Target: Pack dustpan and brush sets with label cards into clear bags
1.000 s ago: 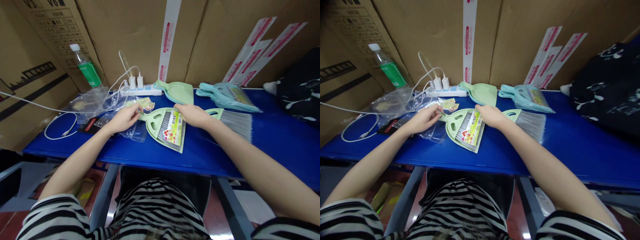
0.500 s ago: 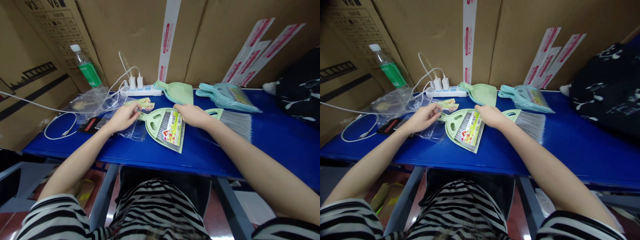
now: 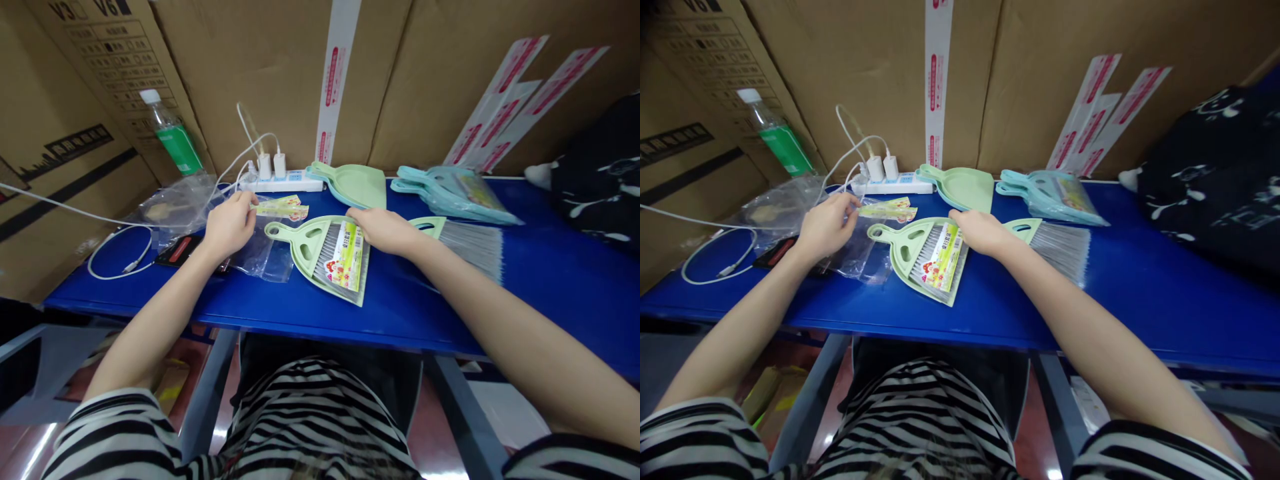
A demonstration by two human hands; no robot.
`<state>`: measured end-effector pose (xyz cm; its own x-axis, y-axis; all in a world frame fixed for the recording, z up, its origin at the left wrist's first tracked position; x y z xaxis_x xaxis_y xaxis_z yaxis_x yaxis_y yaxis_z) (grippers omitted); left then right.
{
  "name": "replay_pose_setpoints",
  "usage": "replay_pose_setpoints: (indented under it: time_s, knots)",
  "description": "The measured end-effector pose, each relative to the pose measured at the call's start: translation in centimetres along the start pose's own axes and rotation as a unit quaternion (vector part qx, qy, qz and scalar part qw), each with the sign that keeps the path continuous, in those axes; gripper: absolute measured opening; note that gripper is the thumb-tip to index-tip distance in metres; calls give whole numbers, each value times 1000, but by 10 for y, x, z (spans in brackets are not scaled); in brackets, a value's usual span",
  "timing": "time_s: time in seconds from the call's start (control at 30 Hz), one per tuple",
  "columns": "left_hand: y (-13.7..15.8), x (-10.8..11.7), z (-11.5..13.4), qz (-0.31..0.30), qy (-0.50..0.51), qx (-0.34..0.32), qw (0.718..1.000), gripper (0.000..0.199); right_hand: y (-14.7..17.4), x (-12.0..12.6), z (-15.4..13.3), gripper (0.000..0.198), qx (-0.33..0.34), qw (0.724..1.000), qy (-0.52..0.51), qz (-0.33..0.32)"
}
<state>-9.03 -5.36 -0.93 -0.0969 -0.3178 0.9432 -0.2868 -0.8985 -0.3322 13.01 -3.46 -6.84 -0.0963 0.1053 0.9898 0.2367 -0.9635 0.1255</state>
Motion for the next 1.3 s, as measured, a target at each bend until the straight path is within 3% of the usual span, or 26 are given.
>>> replay_pose_setpoints:
  time_s: [0.33,0.67,1.3]
  knots:
    - [1,-1,2,0,-29,-3,1000,31,0,0,-1,31,4,1000,5,2]
    - [3,1,-8,-18,-74,46,996,35,1,1,0,34,-4,1000,5,-1]
    - [6,1,-28,-14,-114,75,991,37,0,2,-1,35,3,1000,8,9]
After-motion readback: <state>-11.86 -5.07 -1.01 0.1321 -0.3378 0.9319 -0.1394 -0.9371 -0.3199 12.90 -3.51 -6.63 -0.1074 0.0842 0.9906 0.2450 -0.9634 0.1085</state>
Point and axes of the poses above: each hand's wrist, its own y-axis away from the middle knuckle, its own x-axis out of the back of the hand, z = x × y, the point moved 10 cm from there along -y, towards the middle knuckle, and after that the axes turned 7 degrees about -x, right-handed, at the moved point
